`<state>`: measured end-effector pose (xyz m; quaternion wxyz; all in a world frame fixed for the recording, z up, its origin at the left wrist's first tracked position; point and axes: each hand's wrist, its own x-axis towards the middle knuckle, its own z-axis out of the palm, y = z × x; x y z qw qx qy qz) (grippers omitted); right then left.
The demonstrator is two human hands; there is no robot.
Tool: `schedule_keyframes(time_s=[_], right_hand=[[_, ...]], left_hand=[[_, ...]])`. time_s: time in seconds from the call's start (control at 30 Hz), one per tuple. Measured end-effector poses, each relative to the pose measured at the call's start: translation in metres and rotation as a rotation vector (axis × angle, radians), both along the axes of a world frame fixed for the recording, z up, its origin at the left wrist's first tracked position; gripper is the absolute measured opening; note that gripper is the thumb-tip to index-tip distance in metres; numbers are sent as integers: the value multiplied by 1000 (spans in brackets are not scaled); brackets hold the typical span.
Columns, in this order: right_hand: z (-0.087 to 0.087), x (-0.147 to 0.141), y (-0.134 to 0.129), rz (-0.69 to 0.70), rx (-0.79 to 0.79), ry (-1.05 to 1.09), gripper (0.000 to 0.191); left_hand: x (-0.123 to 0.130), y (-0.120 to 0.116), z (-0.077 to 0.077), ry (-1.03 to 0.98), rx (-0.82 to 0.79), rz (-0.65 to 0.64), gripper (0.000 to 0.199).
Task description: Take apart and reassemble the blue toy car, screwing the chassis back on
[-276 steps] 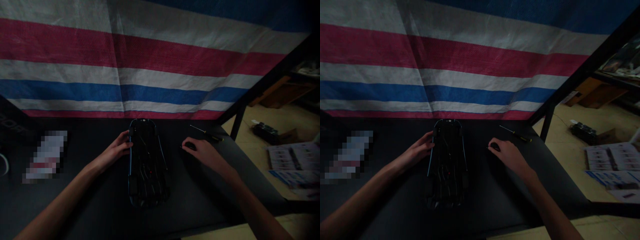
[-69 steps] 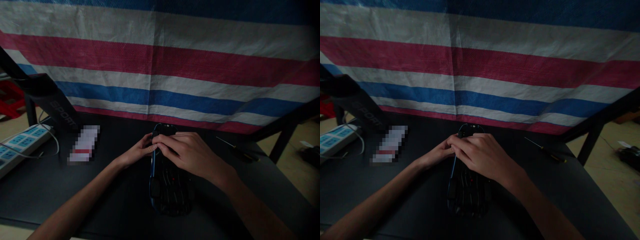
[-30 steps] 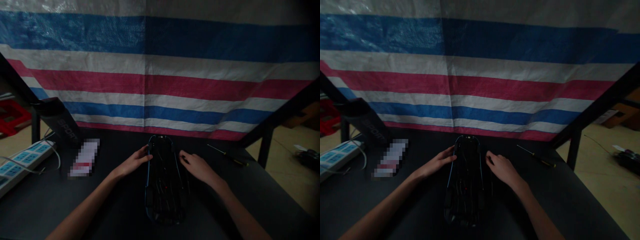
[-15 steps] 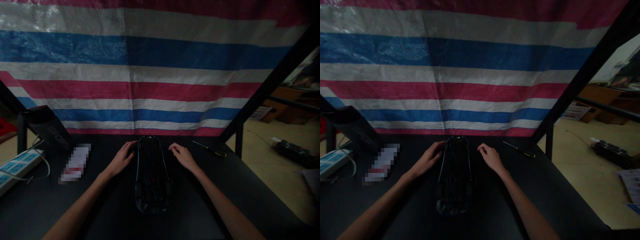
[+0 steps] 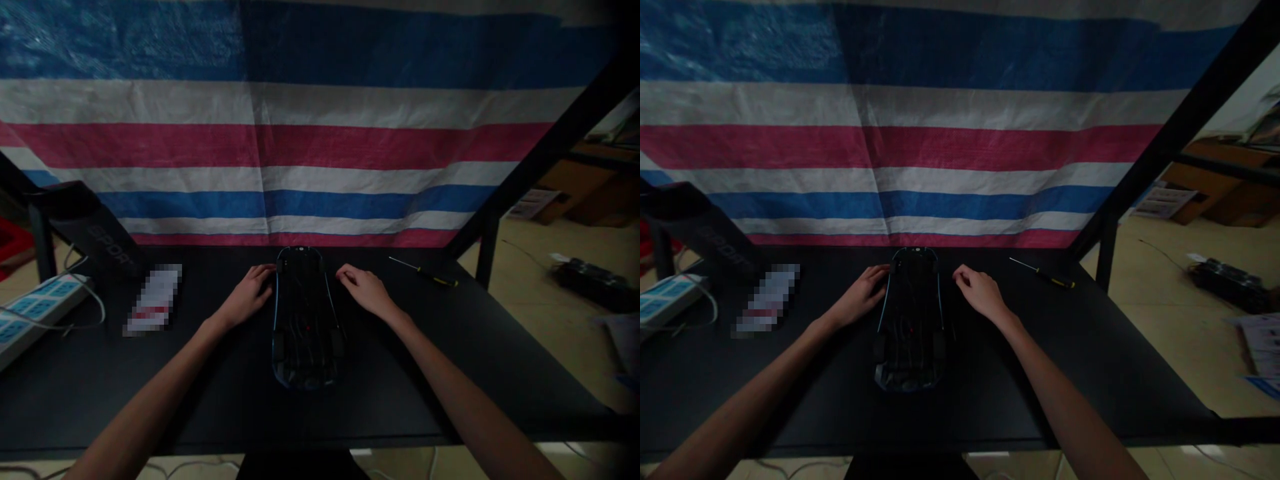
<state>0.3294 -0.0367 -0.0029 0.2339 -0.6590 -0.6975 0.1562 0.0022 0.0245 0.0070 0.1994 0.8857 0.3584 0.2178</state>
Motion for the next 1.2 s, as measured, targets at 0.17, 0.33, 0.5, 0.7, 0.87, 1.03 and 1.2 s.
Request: schedule_keyframes(time_s=[0.17,0.33,0.5,0.7,0.87,1.03,1.2], right_hand=[[3,-6,-2,9,-12,-70,20],[5,-7,-3,26,-16,-104,19],[5,-7,-3,35,-29,-120,20],[2,-8,-2,37,-22,-130,18],[1,-7,-2,45,-15,-139,16],[3,-7,-4,44,-7,-148,16],[4,-8,-5,44,-5,-157,16]], left_hand=[[-1,1,-3,8,45,-6,40],[-2,4,-11,37,106,-29,39],[-1,2,-12,86,152,-18,37],[0,6,-18,142,209,-29,37],[-2,7,-22,161,265,-28,39],[-1,4,-15,143,214,-19,39],[0,2,-10,129,165,-21,39]])
